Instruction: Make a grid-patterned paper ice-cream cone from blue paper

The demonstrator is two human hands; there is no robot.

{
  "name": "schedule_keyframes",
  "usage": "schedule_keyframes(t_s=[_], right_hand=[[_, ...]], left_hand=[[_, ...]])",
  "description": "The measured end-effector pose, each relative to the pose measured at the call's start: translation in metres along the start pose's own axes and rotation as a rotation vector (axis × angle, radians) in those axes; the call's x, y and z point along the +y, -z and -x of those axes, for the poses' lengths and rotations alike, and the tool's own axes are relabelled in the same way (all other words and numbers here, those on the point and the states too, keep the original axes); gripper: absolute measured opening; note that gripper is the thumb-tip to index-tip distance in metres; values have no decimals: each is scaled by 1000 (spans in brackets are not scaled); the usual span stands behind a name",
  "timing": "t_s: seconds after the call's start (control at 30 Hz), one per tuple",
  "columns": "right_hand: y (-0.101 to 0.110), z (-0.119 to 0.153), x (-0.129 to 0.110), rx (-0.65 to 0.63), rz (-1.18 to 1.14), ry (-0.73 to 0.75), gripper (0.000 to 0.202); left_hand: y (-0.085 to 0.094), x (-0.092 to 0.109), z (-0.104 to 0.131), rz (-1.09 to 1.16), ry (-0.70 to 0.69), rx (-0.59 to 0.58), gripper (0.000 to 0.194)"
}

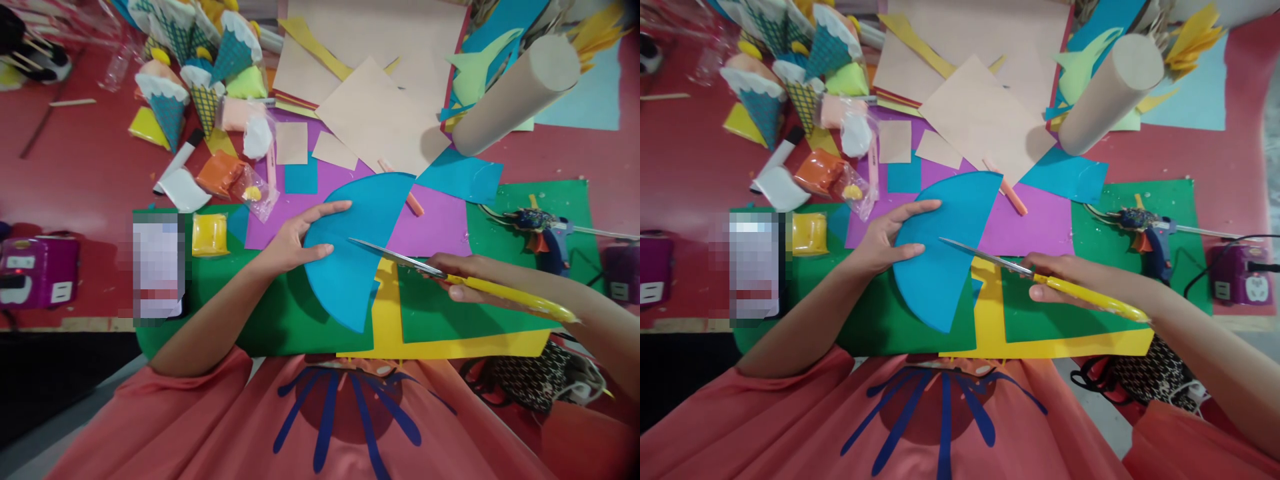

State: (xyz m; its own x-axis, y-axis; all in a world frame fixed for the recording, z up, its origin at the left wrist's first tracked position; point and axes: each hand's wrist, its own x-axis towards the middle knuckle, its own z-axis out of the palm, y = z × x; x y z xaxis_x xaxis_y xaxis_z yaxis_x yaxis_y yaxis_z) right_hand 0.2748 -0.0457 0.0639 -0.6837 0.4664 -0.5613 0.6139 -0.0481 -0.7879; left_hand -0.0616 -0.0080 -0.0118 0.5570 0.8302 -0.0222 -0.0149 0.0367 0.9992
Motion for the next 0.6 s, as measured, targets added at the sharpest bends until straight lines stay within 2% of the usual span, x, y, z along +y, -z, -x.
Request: schedule_keyframes(t_s=[0.1,0.43,0.6], right_hand=[[0,-1,2,-53,16,-41,41],[-4,1,16,10,17,-35,40],[-6,0,14,37,5,-21,44]], left_hand=[[0,1,0,-12,-7,3,62],[-1,3,0,-7,-19,-25,60],[-2,4,1,-27,-12,-26,62]])
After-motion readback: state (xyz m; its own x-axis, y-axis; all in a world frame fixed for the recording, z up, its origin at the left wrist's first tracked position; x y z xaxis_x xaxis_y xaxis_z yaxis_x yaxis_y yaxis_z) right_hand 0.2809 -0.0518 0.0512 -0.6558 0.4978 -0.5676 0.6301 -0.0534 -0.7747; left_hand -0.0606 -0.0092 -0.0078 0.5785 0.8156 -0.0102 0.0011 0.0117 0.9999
